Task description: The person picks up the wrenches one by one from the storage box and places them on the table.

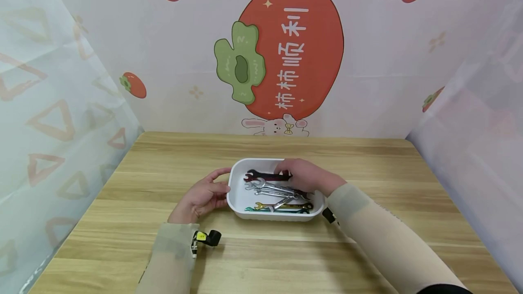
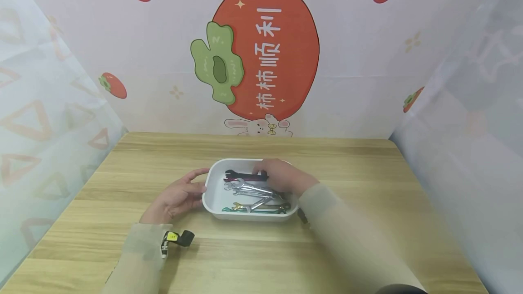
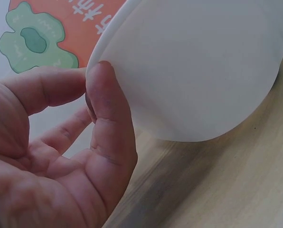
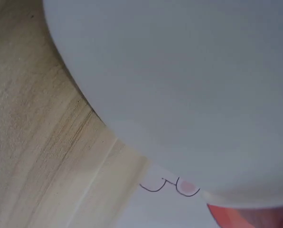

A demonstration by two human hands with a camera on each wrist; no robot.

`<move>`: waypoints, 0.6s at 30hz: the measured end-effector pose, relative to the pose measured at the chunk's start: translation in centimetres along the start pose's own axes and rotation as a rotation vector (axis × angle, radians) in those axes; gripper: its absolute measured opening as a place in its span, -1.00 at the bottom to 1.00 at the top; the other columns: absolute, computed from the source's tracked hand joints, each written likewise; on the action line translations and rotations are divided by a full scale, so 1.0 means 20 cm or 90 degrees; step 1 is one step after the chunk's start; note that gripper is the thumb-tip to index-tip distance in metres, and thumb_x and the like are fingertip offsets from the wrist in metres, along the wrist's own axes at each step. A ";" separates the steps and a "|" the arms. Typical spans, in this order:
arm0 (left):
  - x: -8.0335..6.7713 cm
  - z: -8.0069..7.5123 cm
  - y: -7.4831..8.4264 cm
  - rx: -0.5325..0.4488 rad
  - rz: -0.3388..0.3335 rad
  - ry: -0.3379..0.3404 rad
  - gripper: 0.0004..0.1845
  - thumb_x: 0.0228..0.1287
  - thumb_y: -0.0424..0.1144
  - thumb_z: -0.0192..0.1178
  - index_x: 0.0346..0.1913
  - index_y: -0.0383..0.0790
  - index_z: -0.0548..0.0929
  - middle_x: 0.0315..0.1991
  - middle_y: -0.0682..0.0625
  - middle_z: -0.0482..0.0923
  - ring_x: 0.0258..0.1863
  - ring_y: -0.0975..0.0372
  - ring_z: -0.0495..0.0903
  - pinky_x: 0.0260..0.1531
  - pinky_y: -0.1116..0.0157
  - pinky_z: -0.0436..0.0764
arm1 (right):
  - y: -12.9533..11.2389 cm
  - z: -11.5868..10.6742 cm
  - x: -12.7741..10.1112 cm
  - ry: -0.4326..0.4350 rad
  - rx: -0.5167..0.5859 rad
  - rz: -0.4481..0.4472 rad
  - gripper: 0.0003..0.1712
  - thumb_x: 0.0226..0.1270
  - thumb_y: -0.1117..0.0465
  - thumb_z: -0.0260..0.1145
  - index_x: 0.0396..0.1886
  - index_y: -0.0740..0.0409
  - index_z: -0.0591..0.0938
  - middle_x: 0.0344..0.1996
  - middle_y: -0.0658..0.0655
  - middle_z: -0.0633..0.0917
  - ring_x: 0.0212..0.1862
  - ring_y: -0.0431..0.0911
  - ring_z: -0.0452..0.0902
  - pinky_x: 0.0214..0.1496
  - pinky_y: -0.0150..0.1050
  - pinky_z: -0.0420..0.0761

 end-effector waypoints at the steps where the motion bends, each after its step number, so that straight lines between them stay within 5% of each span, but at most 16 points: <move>1: 0.00 0.00 0.00 0.000 0.000 0.001 -0.30 0.29 -0.58 0.10 0.47 -0.11 0.28 0.02 -0.27 0.56 -0.34 0.12 0.55 -0.42 0.28 0.63 | 0.01 -0.01 0.00 0.009 0.024 0.002 -0.56 0.32 0.43 0.26 0.07 -0.13 0.67 -0.14 -0.10 0.62 -0.10 -0.10 0.48 0.09 -0.13 0.52; 13: 0.01 -0.01 -0.01 -0.002 -0.001 0.001 -0.30 0.31 -0.56 0.11 0.47 -0.09 0.28 0.03 -0.28 0.56 -0.34 0.12 0.56 -0.40 0.26 0.63 | 0.06 -0.10 -0.05 0.076 0.332 0.059 -0.66 0.35 0.35 0.31 0.08 0.08 0.51 -0.17 0.15 0.58 -0.18 0.08 0.56 -0.11 0.01 0.61; 18: 0.01 -0.01 -0.01 0.002 -0.001 0.000 -0.31 0.31 -0.56 0.12 0.47 -0.09 0.28 0.01 -0.26 0.56 -0.34 0.12 0.55 -0.40 0.27 0.63 | 0.09 -0.12 -0.07 0.114 0.489 0.065 -0.52 0.33 0.44 0.29 0.17 0.07 0.41 -0.15 0.29 0.52 -0.18 0.16 0.59 -0.12 0.13 0.66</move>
Point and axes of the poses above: each hand's wrist, its own x-axis towards the middle knuckle, its own z-axis out of the palm, y = z × x, the point moved 3 cm from there along x, towards the middle knuckle
